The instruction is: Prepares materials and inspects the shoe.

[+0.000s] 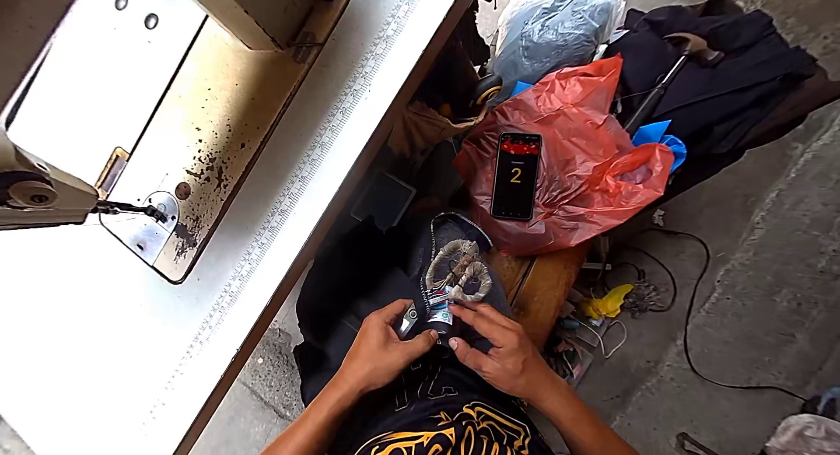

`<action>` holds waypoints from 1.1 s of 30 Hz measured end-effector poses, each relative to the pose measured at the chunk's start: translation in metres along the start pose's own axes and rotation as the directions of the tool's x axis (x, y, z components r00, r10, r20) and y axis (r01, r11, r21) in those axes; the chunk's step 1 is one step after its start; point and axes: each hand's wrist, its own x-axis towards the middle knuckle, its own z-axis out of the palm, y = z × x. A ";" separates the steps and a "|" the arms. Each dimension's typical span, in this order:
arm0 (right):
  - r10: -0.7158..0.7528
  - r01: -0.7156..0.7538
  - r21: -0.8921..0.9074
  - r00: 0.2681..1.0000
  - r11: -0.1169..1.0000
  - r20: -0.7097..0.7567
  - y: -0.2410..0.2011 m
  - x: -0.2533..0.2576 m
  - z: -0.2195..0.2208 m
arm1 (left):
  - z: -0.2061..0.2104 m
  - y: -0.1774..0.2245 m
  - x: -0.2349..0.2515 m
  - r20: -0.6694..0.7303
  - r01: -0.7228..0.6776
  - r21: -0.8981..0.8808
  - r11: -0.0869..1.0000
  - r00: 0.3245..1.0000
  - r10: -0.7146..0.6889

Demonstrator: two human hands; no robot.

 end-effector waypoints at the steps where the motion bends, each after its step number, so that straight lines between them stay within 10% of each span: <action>1: -0.028 0.027 -0.049 1.000 0.998 -0.006 0.001 -0.001 0.004 | -0.003 0.000 -0.001 0.034 0.017 0.003 1.000 0.999 -0.017; 10: -0.173 0.176 -0.449 0.984 0.876 0.049 0.002 -0.018 0.031 | 0.003 -0.015 -0.001 0.129 0.075 0.154 0.985 0.987 -0.095; 21: -0.165 0.149 -0.487 0.986 0.861 0.010 -0.003 -0.020 0.040 | 0.022 -0.020 -0.008 0.054 -0.013 0.276 0.961 0.999 -0.002; 33: 0.091 -0.062 0.096 0.939 0.993 -0.332 -0.003 -0.030 0.019 | 0.035 -0.008 -0.017 -0.139 -0.038 -0.031 0.999 0.990 0.033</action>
